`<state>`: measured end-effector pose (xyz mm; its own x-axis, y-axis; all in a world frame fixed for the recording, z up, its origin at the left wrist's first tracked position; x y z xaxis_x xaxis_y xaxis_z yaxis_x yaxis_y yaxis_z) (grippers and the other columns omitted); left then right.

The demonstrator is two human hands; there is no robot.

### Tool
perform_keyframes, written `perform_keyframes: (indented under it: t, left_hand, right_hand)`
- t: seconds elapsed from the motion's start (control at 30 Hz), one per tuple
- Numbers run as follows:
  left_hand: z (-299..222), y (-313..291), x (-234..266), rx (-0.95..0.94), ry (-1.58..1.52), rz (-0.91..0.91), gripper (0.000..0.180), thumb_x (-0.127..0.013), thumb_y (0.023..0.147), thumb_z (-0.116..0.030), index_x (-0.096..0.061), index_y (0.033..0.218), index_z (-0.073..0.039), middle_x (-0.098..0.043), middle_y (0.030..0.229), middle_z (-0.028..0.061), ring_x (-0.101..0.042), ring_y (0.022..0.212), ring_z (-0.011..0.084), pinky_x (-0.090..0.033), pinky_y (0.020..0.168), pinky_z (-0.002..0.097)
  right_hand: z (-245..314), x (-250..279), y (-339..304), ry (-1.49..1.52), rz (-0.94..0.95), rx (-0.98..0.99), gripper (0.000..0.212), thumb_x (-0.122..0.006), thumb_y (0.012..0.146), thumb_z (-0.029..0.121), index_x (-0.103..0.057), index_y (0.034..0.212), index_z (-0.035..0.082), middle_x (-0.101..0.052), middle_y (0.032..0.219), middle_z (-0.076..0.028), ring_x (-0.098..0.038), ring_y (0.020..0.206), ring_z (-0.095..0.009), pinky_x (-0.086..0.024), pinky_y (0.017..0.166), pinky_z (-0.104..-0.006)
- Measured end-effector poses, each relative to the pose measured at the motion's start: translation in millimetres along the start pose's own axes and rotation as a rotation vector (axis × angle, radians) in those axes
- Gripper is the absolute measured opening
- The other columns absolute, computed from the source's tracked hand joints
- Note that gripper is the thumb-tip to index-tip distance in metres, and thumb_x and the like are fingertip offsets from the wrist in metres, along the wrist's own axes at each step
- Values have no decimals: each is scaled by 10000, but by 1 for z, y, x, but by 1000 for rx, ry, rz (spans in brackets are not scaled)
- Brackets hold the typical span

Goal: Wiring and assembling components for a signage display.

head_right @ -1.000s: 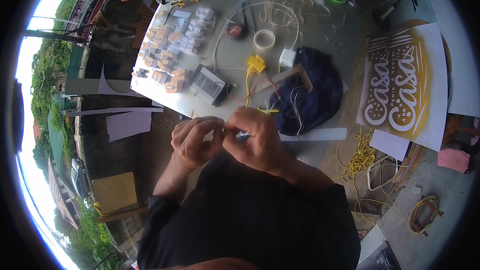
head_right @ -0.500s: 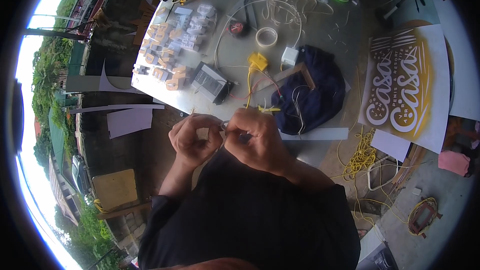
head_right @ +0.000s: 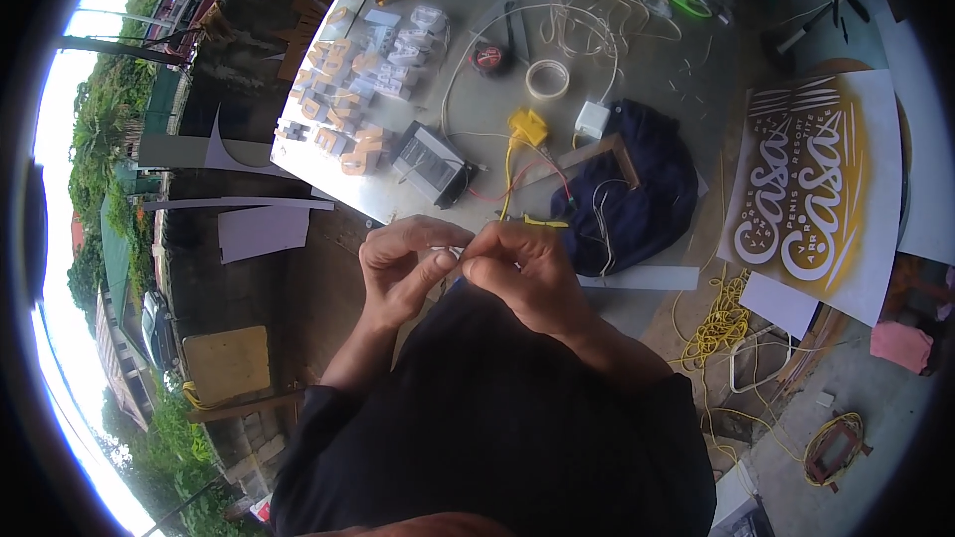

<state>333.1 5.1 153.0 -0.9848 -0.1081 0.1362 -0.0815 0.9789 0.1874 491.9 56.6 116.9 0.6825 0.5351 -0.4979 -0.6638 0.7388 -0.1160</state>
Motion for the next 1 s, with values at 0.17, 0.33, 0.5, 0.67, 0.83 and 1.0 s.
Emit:
perform_keyframes:
  t: [0.17,0.33,0.5,0.67,0.83,1.0]
  left_hand:
    - [-1,-1,-2,82,16,-80,122,-760,876,-13,-754,992,23,-759,939,140,-730,865,220,-557,792,323]
    - [-11,3,1,-71,349,-102,101,-722,840,36,-726,939,14,-734,912,128,-722,825,243,-554,744,325]
    - [-5,3,0,-23,304,-63,124,-701,801,50,-716,921,25,-736,906,124,-726,841,231,-552,771,322]
    - [-3,3,0,-110,413,-45,158,-723,747,55,-720,897,5,-726,883,124,-728,807,251,-565,734,334]
    - [-4,3,1,-176,529,-49,215,-756,696,25,-725,901,-34,-728,867,98,-717,773,273,-559,689,342]
    - [-7,0,-2,-257,680,-106,206,-767,698,10,-702,886,-47,-725,836,77,-717,724,257,-566,653,343]
  right_hand:
    - [0,2,3,-173,-22,65,42,-669,884,3,-676,842,-3,-649,728,12,-564,699,-20,-446,629,-225]
    - [6,-4,6,-334,-10,158,78,-646,905,38,-674,860,-19,-687,747,-55,-619,711,-84,-481,648,-270]
    - [2,-1,6,-337,71,21,189,-583,957,104,-668,883,-47,-688,750,-92,-633,711,-121,-487,657,-293]
    - [-13,4,9,-323,65,3,191,-569,955,92,-669,876,-51,-684,746,-101,-626,701,-128,-483,648,-310]
    - [-22,4,11,-344,50,92,140,-582,920,46,-667,862,-50,-665,729,-119,-611,673,-145,-474,634,-328]
    - [-18,1,11,-430,36,159,114,-568,917,6,-633,832,-34,-614,717,-76,-562,674,-104,-441,616,-307]
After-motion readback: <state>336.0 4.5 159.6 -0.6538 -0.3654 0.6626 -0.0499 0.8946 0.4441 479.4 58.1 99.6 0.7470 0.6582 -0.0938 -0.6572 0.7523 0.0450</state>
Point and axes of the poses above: each hand's wrist, its own y-axis towards the middle knuckle, its own x-axis out of the back of the hand, z = x × y, the point moved 4 cm from there along y, towards the middle knuckle
